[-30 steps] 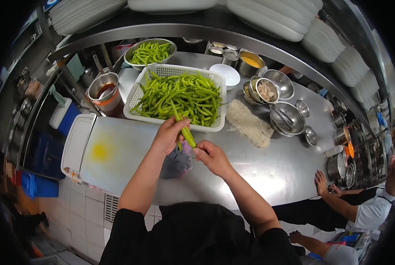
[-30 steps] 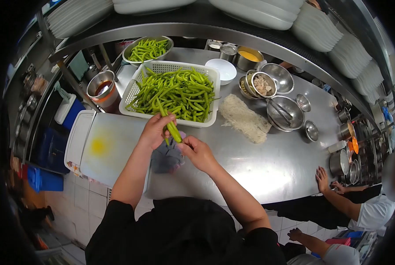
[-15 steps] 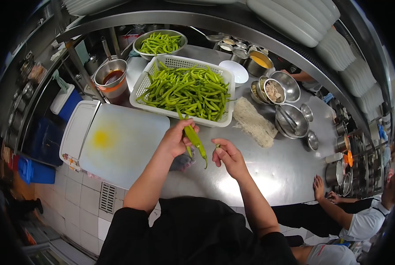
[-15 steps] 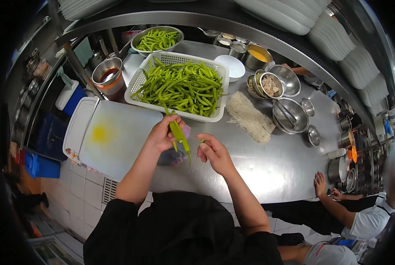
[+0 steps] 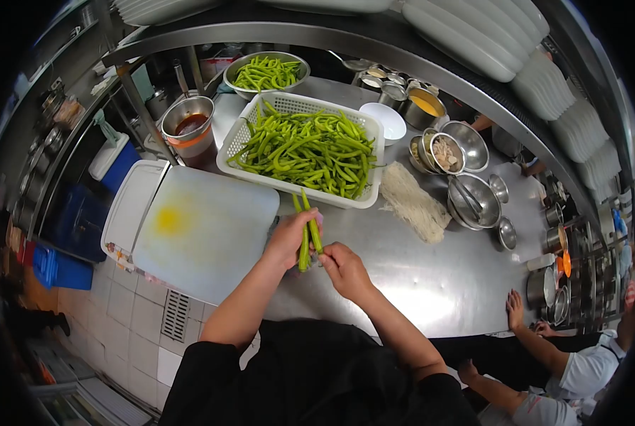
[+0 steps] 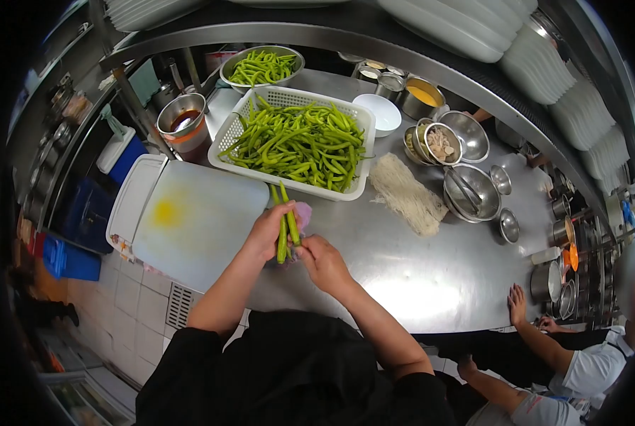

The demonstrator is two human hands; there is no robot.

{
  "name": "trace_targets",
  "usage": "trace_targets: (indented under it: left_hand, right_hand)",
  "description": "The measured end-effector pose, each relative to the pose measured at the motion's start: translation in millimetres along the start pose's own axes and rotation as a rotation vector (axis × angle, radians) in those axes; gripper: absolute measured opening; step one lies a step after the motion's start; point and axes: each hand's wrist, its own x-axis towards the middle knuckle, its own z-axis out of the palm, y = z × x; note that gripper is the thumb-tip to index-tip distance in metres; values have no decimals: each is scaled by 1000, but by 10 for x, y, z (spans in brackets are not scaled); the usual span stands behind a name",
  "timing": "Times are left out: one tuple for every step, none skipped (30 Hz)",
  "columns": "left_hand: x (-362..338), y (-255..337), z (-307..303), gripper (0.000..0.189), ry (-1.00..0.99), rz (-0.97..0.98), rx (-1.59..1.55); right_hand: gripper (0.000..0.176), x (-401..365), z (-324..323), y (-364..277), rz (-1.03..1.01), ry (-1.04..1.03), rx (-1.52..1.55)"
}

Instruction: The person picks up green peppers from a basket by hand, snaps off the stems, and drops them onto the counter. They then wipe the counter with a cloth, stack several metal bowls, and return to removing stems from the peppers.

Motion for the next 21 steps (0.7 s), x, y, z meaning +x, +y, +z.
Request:
trace_targets:
  left_hand:
    - [22, -37, -19, 25, 4, 5, -5]
    - [71, -113, -44, 26, -28, -13, -13]
    - [89, -150, -43, 29, -61, -31, -21]
    - [104, -171, -52, 29, -58, -26, -23]
    - [123, -178, -63, 29, -104, -48, -75]
    - [104, -121, -35, 30, -150, -69, -126]
    - [97, -27, -24, 30, -148, -58, -125]
    - [100, 101, -24, 30, -72, -38, -161]
    - [120, 256, -18, 30, 3, -14, -200]
    - [200, 431, -56, 26, 95, 10, -144]
    - [273, 589, -70, 23, 161, 132, -120]
    - [327, 767, -57, 20, 227, 252, -94]
    - [515, 892, -236, 18, 245, 354, 66]
    - [747, 987, -466, 15, 262, 454, 225]
    - [921, 1116, -567, 15, 260, 462, 226]
    - [1081, 1243, -634, 20, 386, 437, 508]
    - [1230, 1318, -662, 25, 511, 404, 790]
    - [1380, 1336, -668, 25, 504, 411, 792]
    - [1524, 1339, -654, 29, 534, 507, 1122]
    - [1667, 1329, -638, 33, 553, 601, 1454]
    - [1786, 1306, -573, 33, 541, 605, 1458]
  right_hand:
    - [16, -13, -10, -47, -82, -37, -36]
    - [16, -14, -23, -82, -87, -43, -36]
    - [14, -12, -39, -110, -156, -69, -37]
    - [12, -10, -50, -122, -227, -94, -38]
    - [12, -7, -62, -118, -233, -96, -37]
    - [10, -6, -82, -110, -202, -86, -8]
    - [8, -9, -104, -99, -172, -76, 22]
    - [8, -52, -100, -31, -182, -82, 22]
    - [10, -118, -78, 97, -54, -67, 229]
    - [12, -160, -73, 176, 77, -52, 434]
    - [12, -204, -86, 254, 67, -59, 434]
    - [16, -238, -108, 300, 281, -84, 801]
    - [19, -271, -106, 341, 500, -108, 1164]
    - [22, -307, -57, 381, 596, -57, 1184]
    - [22, -374, -10, 504, 588, -59, 1182]
    - [22, -458, 51, 672, 650, -92, 1277]
    - [22, -524, 79, 772, 711, -124, 1371]
    - [22, -562, 81, 780, 766, -111, 1316]
    - [22, -603, 92, 789, 823, -96, 1262]
    - [22, -650, 139, 869, 830, -98, 1216]
    - [20, -662, 125, 819, 841, -94, 1214]
